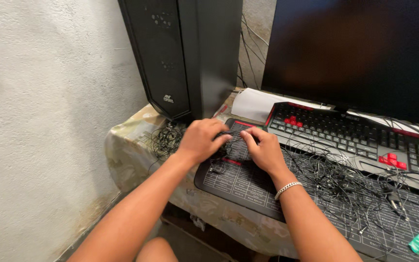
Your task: The person untangles a large mass of thin black cables by hand on a desk next to a computer tower and monitor.
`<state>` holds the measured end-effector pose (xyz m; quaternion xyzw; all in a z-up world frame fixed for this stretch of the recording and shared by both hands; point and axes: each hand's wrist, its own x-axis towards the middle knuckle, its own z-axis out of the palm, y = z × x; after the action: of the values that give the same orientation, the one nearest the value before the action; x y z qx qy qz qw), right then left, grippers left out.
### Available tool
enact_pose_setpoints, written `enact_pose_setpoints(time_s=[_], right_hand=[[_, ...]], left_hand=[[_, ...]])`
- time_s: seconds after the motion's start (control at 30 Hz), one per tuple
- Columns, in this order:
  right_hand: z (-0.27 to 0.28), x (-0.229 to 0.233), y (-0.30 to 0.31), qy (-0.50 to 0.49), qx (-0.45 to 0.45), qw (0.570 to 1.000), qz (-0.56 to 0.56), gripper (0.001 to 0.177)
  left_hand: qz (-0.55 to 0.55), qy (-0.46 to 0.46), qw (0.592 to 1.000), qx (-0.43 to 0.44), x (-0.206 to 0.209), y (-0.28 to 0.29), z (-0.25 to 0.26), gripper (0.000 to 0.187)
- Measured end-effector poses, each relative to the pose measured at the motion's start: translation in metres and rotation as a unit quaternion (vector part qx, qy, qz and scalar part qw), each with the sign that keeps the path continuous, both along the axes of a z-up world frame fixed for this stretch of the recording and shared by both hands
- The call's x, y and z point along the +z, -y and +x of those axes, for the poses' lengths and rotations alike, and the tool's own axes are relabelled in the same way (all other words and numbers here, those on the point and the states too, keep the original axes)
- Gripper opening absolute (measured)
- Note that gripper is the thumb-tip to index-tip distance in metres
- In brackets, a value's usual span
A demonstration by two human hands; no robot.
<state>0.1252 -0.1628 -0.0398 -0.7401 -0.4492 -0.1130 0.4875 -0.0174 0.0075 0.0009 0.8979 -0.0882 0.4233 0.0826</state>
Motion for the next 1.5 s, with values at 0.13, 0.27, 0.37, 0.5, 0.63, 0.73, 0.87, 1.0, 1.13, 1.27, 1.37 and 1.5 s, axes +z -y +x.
enact_pose_setpoints(time_s=[0.13, 0.27, 0.37, 0.5, 0.63, 0.73, 0.87, 1.0, 1.13, 1.27, 1.37, 1.5], right_hand=[[0.012, -0.004, -0.005, -0.15, 0.063, 0.986, 0.036, 0.026], [0.03, -0.013, -0.011, -0.172, 0.092, 0.972, 0.129, 0.028], [0.037, -0.018, -0.013, -0.269, 0.061, 0.95, 0.147, 0.028], [0.042, -0.021, -0.009, -0.247, 0.028, 0.956, 0.155, 0.031], [0.043, -0.02, -0.007, -0.282, 0.038, 0.942, 0.178, 0.03], [0.041, -0.016, -0.003, -0.3, 0.04, 0.937, 0.175, 0.03], [0.039, -0.009, 0.001, -0.317, 0.017, 0.935, 0.159, 0.03], [0.036, -0.008, 0.0, -0.294, 0.015, 0.948, 0.123, 0.031], [0.035, -0.009, -0.002, -0.295, 0.048, 0.952, 0.061, 0.031], [0.04, -0.016, -0.002, -0.293, 0.041, 0.952, 0.076, 0.03], [0.044, -0.021, -0.005, -0.267, 0.061, 0.958, 0.089, 0.031], [0.042, -0.019, -0.005, -0.29, 0.054, 0.952, 0.077, 0.031]], left_hand=[[-0.18, 0.0, 0.982, 0.055, 0.002, -0.009, -0.003, 0.021], [-0.374, 0.014, 0.916, 0.143, 0.003, -0.027, 0.009, 0.022], [-0.421, -0.033, 0.904, 0.066, -0.006, -0.03, 0.022, 0.028], [-0.275, -0.067, 0.959, -0.024, -0.008, -0.017, 0.013, 0.052], [-0.178, -0.155, 0.971, 0.048, -0.004, 0.004, -0.001, 0.102], [-0.172, -0.249, 0.945, 0.123, -0.011, 0.006, -0.007, 0.116], [-0.14, -0.265, 0.93, 0.214, -0.022, -0.015, -0.003, 0.08], [-0.028, -0.127, 0.963, 0.234, -0.021, -0.039, -0.006, 0.064], [0.016, -0.104, 0.966, 0.237, -0.024, -0.039, -0.013, 0.074], [-0.073, -0.195, 0.971, 0.114, -0.023, -0.033, -0.015, 0.103], [-0.147, -0.214, 0.966, -0.012, 0.0, -0.041, -0.016, 0.127], [-0.057, -0.218, 0.969, 0.104, 0.036, -0.039, -0.03, 0.116]])
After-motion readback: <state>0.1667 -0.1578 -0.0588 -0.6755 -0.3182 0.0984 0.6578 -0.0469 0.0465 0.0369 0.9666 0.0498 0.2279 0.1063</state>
